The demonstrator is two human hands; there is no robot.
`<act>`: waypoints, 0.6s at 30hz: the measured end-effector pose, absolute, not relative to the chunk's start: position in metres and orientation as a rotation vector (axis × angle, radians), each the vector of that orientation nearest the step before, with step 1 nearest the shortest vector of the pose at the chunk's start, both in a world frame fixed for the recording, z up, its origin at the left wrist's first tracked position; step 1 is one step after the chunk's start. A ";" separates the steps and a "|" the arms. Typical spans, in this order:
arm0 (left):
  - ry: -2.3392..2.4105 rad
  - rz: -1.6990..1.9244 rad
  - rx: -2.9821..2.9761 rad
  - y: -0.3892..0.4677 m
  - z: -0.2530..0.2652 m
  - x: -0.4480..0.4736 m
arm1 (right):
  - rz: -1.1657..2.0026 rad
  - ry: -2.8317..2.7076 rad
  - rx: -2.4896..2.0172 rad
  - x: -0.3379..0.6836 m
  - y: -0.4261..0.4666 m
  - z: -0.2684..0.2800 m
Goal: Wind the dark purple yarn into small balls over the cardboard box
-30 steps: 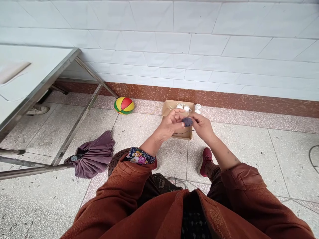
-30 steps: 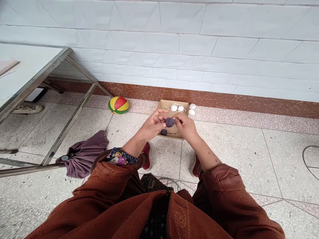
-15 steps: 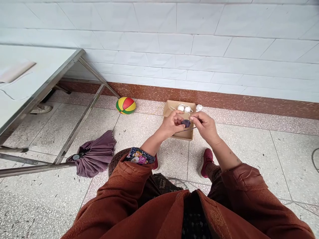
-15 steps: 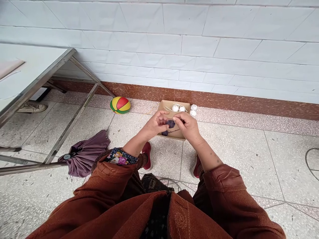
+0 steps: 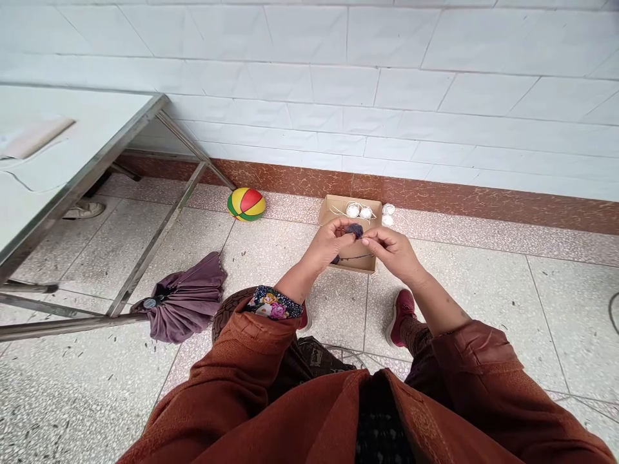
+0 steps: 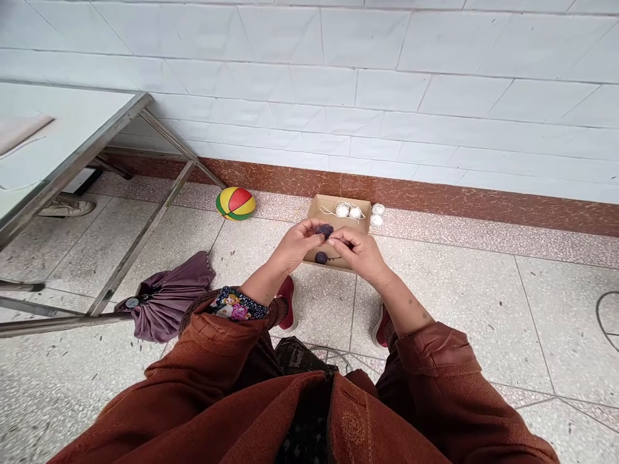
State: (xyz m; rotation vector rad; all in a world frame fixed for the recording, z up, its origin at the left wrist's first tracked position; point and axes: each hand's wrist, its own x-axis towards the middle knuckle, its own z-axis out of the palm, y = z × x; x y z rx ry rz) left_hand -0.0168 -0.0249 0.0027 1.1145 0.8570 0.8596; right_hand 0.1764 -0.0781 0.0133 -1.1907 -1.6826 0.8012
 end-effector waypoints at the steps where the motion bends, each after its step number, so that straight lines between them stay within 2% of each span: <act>1: 0.847 0.817 1.146 -0.026 0.004 -0.017 | 0.813 -1.644 -1.198 0.177 -0.078 0.014; 9: 0.518 0.667 1.056 -0.035 0.007 -0.016 | 0.839 -1.466 -1.317 0.181 -0.070 0.008; 18: 0.656 0.825 0.885 -0.029 0.003 -0.017 | 0.859 -1.655 -1.304 0.180 -0.073 0.006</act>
